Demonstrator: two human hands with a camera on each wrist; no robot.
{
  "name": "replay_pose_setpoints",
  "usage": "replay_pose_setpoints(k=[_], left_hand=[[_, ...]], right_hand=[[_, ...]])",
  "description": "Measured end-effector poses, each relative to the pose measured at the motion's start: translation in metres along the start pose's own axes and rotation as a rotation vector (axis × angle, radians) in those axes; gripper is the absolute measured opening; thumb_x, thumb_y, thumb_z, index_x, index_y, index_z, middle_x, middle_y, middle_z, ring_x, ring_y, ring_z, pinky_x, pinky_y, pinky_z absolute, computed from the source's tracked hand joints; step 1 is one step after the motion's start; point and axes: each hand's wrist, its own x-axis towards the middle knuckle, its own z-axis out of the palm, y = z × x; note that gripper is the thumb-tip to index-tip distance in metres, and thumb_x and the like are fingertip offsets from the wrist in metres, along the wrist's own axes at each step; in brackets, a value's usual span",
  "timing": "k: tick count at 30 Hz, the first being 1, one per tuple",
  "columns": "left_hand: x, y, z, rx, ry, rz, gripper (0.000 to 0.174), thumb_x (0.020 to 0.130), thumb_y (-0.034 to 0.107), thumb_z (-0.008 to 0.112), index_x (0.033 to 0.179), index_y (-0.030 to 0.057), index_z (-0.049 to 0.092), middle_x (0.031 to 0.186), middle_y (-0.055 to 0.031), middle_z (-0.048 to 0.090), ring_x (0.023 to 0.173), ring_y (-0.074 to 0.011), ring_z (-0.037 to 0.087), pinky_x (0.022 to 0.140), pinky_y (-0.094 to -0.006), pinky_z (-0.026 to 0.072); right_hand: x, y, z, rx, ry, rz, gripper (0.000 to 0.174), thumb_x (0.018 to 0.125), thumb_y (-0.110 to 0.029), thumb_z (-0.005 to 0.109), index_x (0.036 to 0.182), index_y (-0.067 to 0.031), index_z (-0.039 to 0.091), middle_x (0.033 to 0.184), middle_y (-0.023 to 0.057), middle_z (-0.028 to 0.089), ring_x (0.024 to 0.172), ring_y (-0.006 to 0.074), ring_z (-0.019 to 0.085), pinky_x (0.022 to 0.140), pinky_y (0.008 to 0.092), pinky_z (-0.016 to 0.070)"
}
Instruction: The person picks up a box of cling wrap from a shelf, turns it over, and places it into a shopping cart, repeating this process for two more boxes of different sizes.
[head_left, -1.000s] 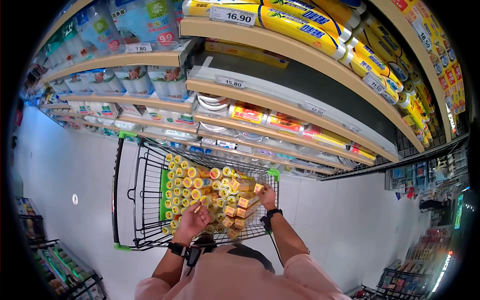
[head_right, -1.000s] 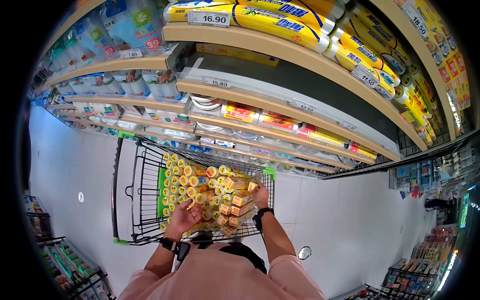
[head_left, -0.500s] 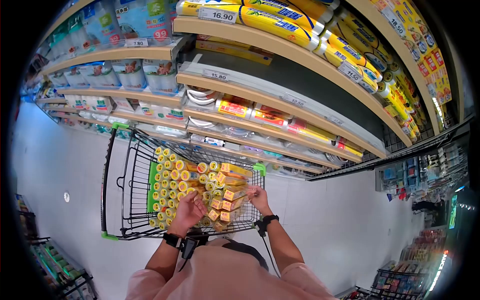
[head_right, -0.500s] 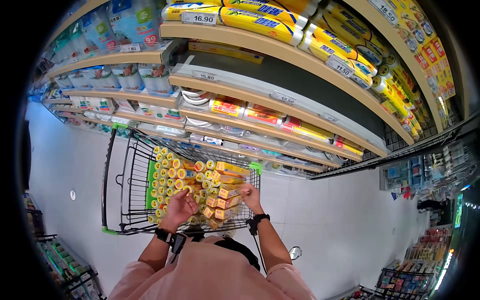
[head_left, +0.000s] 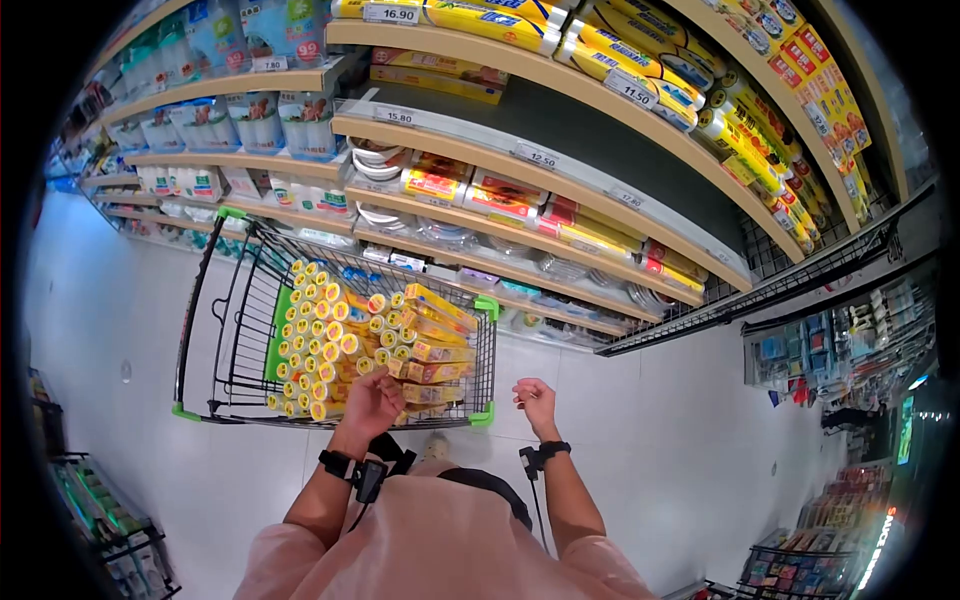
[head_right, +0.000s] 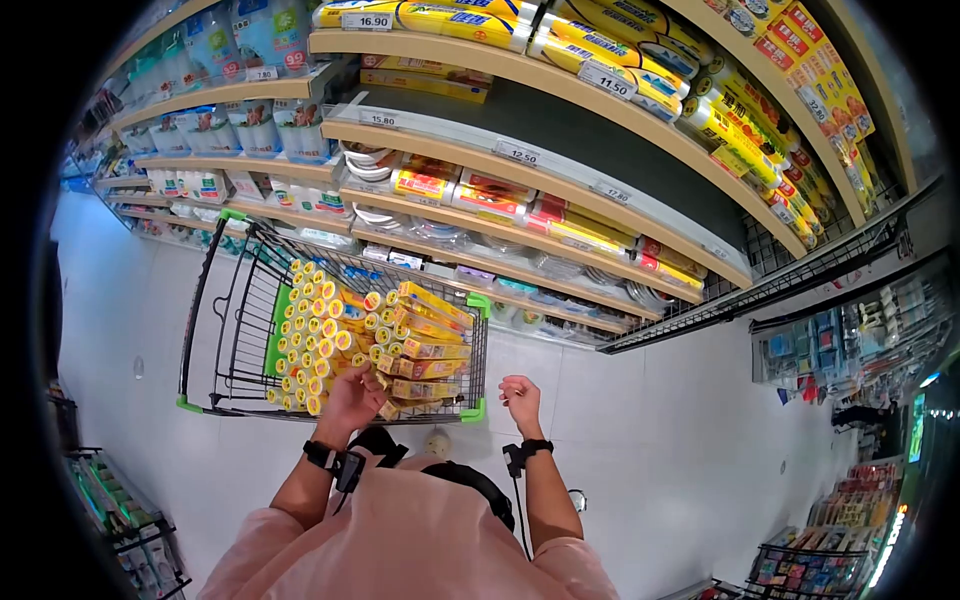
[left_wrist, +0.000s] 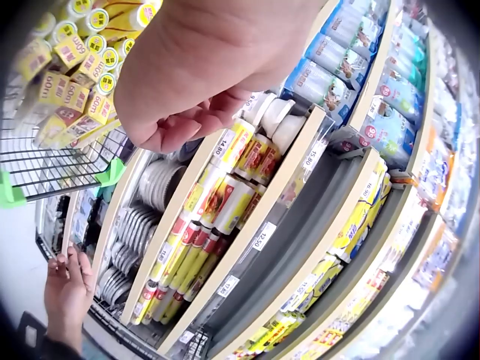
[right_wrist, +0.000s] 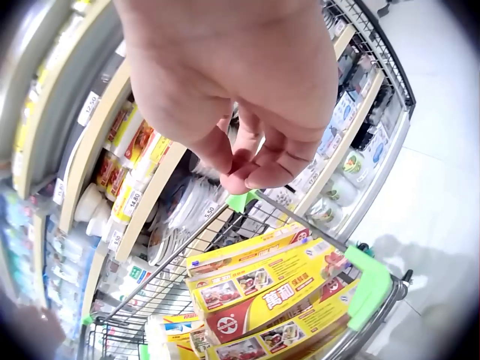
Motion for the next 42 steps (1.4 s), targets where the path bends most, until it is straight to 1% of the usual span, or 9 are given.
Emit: replay_pose_setpoints(k=[9,12,17,24,29,32,35,40,42], left_hand=[[0.000,-0.008,-0.016,-0.124,-0.011,0.097,0.002,0.090,0.007,0.055,0.090,0.0093,0.053,0.074,-0.0001,0.054,0.065,-0.0122,0.050,0.062,-0.0259,0.0449],[0.003,0.002,-0.004,-0.157,-0.019,0.125,0.013,0.086,0.004,0.056,0.097,0.0101,0.054,0.080,-0.0027,0.057,0.069,-0.0136,0.053,0.063,-0.0261,0.0460],[0.015,0.026,0.025,-0.217,0.078,0.101,0.018,0.085,0.001,0.057,0.100,0.0113,0.054,0.086,-0.0048,0.060,0.074,-0.0150,0.056,0.063,-0.0257,0.0465],[0.043,0.069,0.036,-0.252,-0.163,0.149,0.028,0.085,-0.007,0.057,0.105,0.0112,0.054,0.094,-0.0076,0.060,0.079,-0.0173,0.058,0.069,-0.0270,0.0488],[0.056,0.095,0.045,-0.306,-0.097,0.047,0.027,0.082,-0.007,0.055,0.104,0.0101,0.055,0.098,-0.0074,0.059,0.088,-0.0203,0.056,0.079,-0.0326,0.0484],[0.068,0.102,0.047,-0.292,-0.054,0.057,0.027,0.082,-0.006,0.056,0.104,0.0103,0.055,0.097,-0.0069,0.058,0.087,-0.0202,0.056,0.080,-0.0330,0.0480],[0.082,0.109,0.045,-0.333,-0.052,0.065,0.024,0.083,-0.003,0.056,0.102,0.0110,0.056,0.096,-0.0060,0.058,0.085,-0.0196,0.055,0.079,-0.0333,0.0472],[0.090,0.120,0.047,-0.388,-0.065,0.065,0.013,0.088,0.003,0.055,0.097,0.0110,0.053,0.092,-0.0069,0.059,0.080,-0.0201,0.056,0.073,-0.0317,0.0472],[0.096,0.125,0.042,-0.378,-0.016,0.063,0.008,0.088,0.007,0.056,0.094,0.0110,0.054,0.090,-0.0063,0.059,0.078,-0.0192,0.055,0.071,-0.0313,0.0461]], right_hand=[[0.003,-0.015,-0.046,-0.050,0.085,0.021,0.013,0.089,-0.001,0.057,0.099,-0.0042,0.064,0.089,0.0065,0.070,0.068,0.0121,0.063,0.058,0.0263,0.0515],[0.025,-0.037,-0.053,-0.064,0.086,-0.037,0.011,0.091,-0.003,0.056,0.099,-0.0036,0.064,0.089,0.0072,0.070,0.068,0.0132,0.064,0.058,0.0262,0.0515],[0.061,-0.125,-0.036,0.051,0.069,-0.069,0.019,0.097,-0.016,0.057,0.111,-0.0030,0.057,0.086,0.0112,0.069,0.059,0.0124,0.059,0.051,0.0257,0.0466],[0.139,-0.248,0.010,-0.254,0.083,-0.325,0.009,0.097,-0.013,0.057,0.099,-0.0054,0.061,0.077,0.0023,0.065,0.049,0.0036,0.045,0.042,0.0195,0.0340],[0.172,-0.335,0.065,-0.280,0.092,-0.411,0.013,0.098,-0.020,0.059,0.098,-0.0064,0.061,0.078,0.0008,0.065,0.051,0.0013,0.041,0.043,0.0184,0.0303],[0.181,-0.382,0.094,-0.211,-0.004,-0.395,0.034,0.103,-0.034,0.049,0.101,-0.0029,0.062,0.079,0.0010,0.064,0.051,0.0033,0.041,0.044,0.0192,0.0288],[0.188,-0.420,0.129,0.018,-0.020,-0.266,0.055,0.104,-0.050,0.035,0.104,-0.0021,0.063,0.084,0.0041,0.065,0.062,0.0078,0.048,0.052,0.0221,0.0353],[0.232,-0.463,0.163,0.079,-0.075,-0.251,0.021,0.099,-0.019,0.055,0.108,-0.0012,0.062,0.093,0.0080,0.066,0.068,0.0101,0.056,0.053,0.0204,0.0449],[0.251,-0.477,0.174,0.201,-0.097,-0.198,0.022,0.098,-0.015,0.055,0.114,0.0002,0.059,0.098,0.0136,0.066,0.070,0.0146,0.060,0.057,0.0187,0.0509]])
